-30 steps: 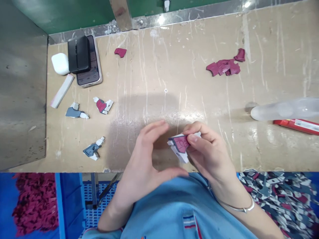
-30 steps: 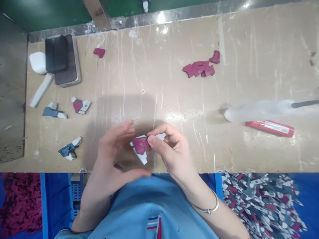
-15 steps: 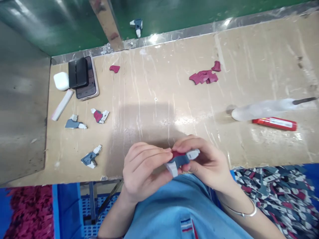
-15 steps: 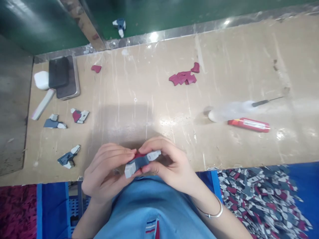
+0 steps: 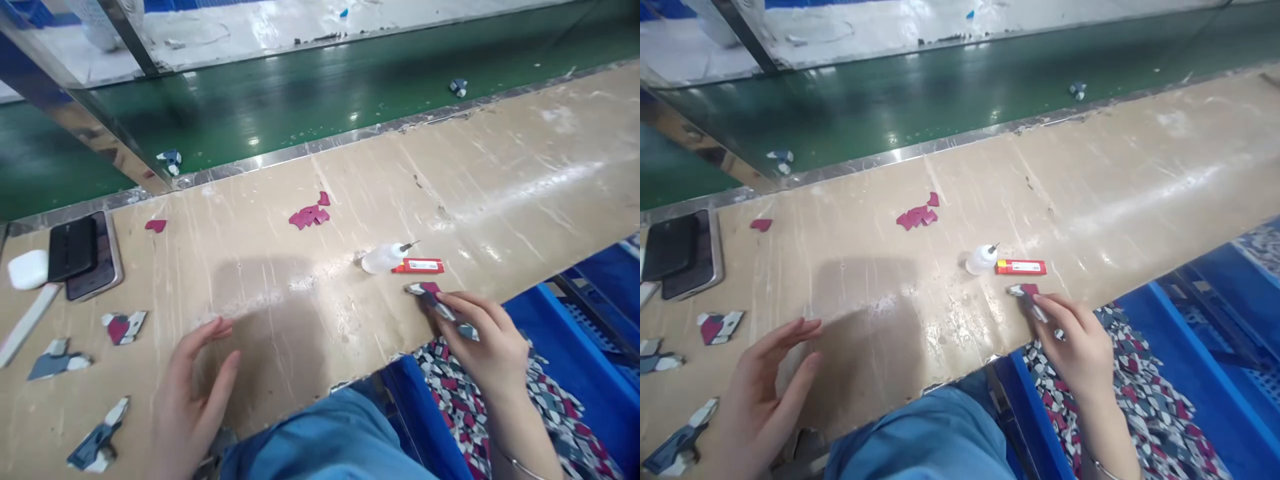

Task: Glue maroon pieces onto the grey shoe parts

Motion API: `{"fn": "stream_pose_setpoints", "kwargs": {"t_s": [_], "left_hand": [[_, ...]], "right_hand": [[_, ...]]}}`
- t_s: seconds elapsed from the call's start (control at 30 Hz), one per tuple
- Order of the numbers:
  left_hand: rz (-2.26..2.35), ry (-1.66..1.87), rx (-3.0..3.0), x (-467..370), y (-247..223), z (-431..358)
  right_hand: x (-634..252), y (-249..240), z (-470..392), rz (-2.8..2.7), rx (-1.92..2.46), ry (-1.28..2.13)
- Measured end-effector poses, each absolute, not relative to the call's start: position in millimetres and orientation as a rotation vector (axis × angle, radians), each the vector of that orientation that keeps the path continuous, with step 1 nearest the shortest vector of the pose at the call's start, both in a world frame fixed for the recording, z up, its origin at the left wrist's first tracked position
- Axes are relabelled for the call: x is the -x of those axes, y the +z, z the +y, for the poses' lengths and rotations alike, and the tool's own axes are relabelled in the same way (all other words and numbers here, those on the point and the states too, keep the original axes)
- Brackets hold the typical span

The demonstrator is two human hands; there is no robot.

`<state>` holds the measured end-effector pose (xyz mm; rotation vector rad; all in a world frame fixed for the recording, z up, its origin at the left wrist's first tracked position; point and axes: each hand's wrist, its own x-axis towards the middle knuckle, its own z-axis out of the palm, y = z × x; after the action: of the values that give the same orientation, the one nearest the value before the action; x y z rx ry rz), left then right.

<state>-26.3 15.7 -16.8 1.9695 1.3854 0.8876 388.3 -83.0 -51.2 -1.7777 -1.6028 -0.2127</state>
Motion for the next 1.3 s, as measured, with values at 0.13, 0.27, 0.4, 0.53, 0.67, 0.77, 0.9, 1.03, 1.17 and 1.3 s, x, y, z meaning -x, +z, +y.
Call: {"fn": "stream_pose_setpoints", "kwargs": {"t_s": [0.13,0.27,0.4,0.53,0.67,0.77,0.9,1.03,1.17,1.3], "left_hand": [[1.384,0.694,-2.195,35,0,32],[1.365,0.689,-2.392,33,19,45],[1.395,0.730,-2.405,41,33,47],[1.498,0.670,-2.412,54,38,39],[1.477,0.687,-2.494,56,36,37],[1.415,0.646,-2.507,51,30,42],[1.347,0.452,-2.521,42,24,59],[1.302,0.169,-2.523,15,18,108],[1.348,0.124,-2.536,-22,3,185],[1.465,0.106,-2.500,-24,-16,236]], "right_hand": [[-416,-57,-77,-1.641,1.851,-0.197],[-445,-56,-33,-1.793,1.713,-0.126],[-475,-49,35,-2.014,1.535,0.321],[-465,-24,105,-1.863,1.986,0.615],[-414,-10,171,-1.904,1.918,0.732],[-378,-11,206,-1.981,1.743,0.858],[-368,-19,216,-1.995,1.660,0.841],[-390,-23,199,-1.920,1.717,0.764],[-413,-15,170,-1.853,1.768,0.708],[-439,-1,124,-1.754,1.853,0.631]]}}
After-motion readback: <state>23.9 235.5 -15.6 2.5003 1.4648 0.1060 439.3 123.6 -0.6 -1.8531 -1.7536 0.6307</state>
